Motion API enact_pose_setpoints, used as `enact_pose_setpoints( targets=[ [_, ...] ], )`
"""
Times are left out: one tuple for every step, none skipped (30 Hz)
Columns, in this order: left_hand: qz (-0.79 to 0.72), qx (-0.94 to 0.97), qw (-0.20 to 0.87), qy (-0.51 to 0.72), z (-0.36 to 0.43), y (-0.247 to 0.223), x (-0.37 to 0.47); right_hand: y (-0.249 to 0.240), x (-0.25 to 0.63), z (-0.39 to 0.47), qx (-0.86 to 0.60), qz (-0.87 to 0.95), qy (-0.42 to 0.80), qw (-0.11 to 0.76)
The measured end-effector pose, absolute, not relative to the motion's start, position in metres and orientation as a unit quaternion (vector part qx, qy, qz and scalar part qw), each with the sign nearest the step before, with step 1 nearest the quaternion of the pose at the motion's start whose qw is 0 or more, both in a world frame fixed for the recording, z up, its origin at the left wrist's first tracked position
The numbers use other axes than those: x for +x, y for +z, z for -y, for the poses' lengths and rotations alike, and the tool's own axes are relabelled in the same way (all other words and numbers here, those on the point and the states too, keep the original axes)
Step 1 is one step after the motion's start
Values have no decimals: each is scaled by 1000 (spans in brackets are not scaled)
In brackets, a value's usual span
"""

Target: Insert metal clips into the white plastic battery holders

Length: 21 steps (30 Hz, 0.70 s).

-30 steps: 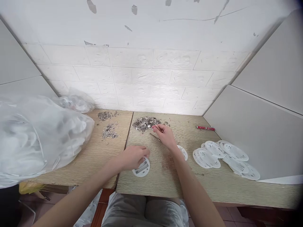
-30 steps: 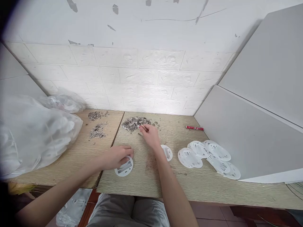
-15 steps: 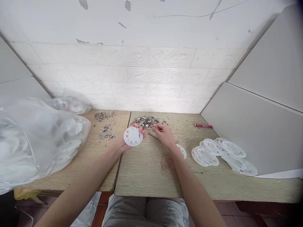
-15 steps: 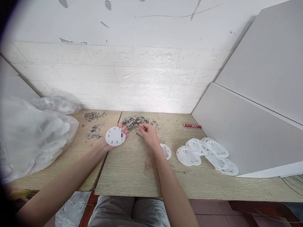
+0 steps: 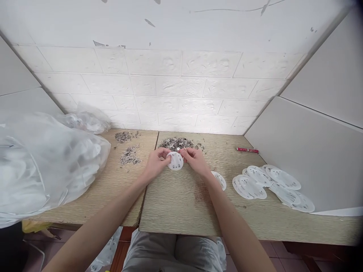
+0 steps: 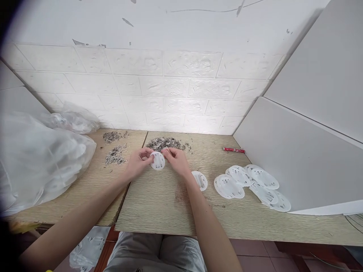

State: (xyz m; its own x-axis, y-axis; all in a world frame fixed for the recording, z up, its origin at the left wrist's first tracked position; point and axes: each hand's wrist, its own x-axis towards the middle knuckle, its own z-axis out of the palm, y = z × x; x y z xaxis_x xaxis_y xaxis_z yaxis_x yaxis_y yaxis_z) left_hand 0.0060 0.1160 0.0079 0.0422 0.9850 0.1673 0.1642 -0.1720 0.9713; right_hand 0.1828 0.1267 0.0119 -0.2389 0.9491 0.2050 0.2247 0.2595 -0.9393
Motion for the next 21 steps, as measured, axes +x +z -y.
enact_pose_setpoints(
  targets=[
    [-494,589,415,486,-116,6,6,13,182,-126,-429,667,429,433],
    [-495,582,426,484,-117,5,6,14,182,-125,-421,666,437,434],
    [-496,569,444,483,-118,4,5,15,181,-124,-417,663,442,437],
    [-496,551,462,486,-119,4,4,16,181,-124,-416,658,447,440],
    [-495,533,479,492,-120,3,4,17,182,-124,-417,653,450,444],
    [-493,516,492,498,-121,3,2,17,182,-124,-420,648,453,445],
    [-492,502,502,504,-122,3,1,17,183,-124,-423,644,456,446],
    [-491,491,509,509,-123,3,0,17,184,-125,-426,641,458,445],
    [-487,482,519,511,-124,3,-1,16,184,-125,-428,639,459,445],
    [-481,473,531,513,-124,3,-1,16,185,-126,-432,636,457,446],
    [-472,462,546,516,-124,4,-2,15,185,-127,-437,634,455,448],
    [-462,449,562,519,-125,4,-2,14,185,-127,-442,632,452,449],
    [-451,438,577,522,-124,4,-2,13,185,-128,-448,630,448,450],
    [-442,431,587,525,-124,4,-2,13,185,-128,-455,628,444,449],
    [-435,430,589,527,-124,5,-2,12,185,-128,-460,627,441,448],
    [-433,435,585,530,-124,5,-2,12,185,-128,-464,626,439,447],
    [-434,444,577,531,-123,5,-2,12,185,-128,-467,626,438,446],
    [-436,453,567,532,-123,6,-2,12,185,-128,-468,627,436,444],
    [-439,460,557,533,-123,6,-2,13,185,-128,-469,632,432,441],
    [-442,464,550,535,-122,6,-2,13,185,-127,-470,640,423,437],
    [-444,465,545,538,-122,6,-1,13,185,-127,-472,652,406,433]
  ],
)
